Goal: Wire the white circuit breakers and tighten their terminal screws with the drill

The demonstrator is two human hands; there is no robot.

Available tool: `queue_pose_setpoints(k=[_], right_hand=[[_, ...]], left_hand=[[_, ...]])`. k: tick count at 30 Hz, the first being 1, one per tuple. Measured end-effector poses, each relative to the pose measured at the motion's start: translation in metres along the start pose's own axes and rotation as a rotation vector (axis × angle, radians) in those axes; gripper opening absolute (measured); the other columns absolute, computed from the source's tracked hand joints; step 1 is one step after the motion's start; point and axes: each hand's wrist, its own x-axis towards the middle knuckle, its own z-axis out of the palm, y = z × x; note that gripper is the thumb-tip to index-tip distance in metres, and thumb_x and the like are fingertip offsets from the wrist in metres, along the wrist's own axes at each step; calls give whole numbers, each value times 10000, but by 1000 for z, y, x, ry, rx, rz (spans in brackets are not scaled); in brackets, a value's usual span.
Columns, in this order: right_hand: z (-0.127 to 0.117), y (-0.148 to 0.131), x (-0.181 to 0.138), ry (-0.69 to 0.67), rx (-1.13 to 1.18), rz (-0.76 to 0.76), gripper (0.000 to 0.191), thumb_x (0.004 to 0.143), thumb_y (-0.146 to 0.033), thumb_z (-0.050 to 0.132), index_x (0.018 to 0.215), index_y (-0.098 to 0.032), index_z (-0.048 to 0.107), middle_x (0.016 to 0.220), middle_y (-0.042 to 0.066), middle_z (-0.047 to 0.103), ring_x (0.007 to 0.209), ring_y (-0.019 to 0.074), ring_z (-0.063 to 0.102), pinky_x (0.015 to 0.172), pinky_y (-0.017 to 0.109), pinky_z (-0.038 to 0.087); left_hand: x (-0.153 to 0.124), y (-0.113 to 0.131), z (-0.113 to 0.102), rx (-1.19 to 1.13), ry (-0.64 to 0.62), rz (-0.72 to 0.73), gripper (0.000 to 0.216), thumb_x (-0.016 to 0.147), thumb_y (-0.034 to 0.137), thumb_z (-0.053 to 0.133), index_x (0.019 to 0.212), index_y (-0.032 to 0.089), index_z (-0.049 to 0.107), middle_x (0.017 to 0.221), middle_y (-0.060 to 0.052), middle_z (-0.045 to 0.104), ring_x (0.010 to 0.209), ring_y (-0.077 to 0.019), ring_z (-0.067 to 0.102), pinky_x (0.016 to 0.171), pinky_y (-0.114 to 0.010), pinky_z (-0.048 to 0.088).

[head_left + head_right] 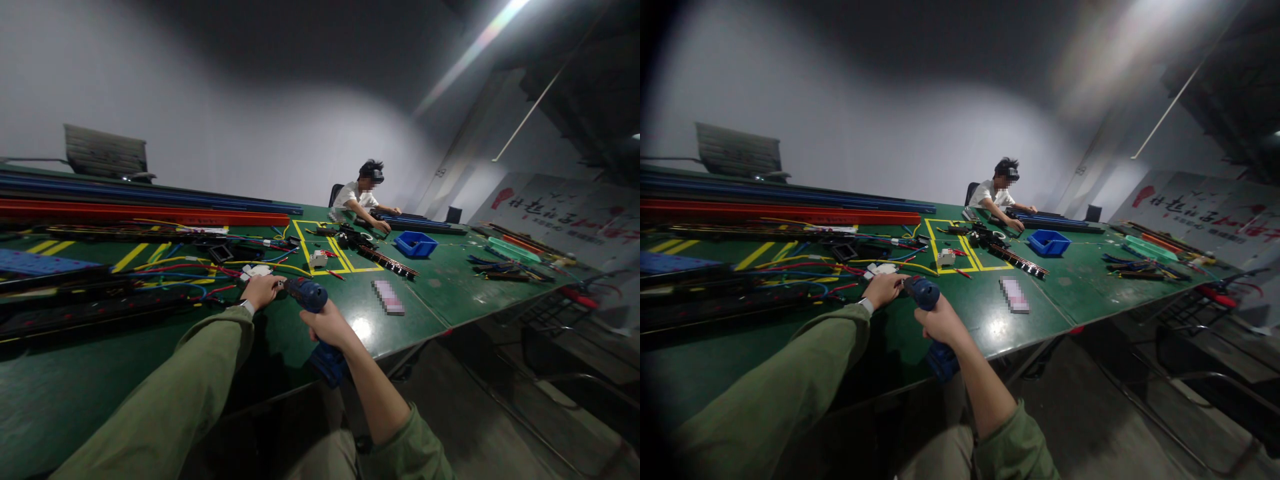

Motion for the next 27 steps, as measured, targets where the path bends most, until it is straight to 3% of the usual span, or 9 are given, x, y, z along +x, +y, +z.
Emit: queue_pose_setpoints(k=[27], right_hand=[[1, 1, 0, 22, 9, -11, 231, 765, -206, 558, 993, -175, 529, 466, -96, 464, 384, 109, 489, 399, 193, 368]], left_hand=[[-1, 5, -6, 10, -11, -19, 389, 899, 390, 475, 1248, 339, 638, 1115, -58, 718, 1022, -248, 646, 919, -353, 426]])
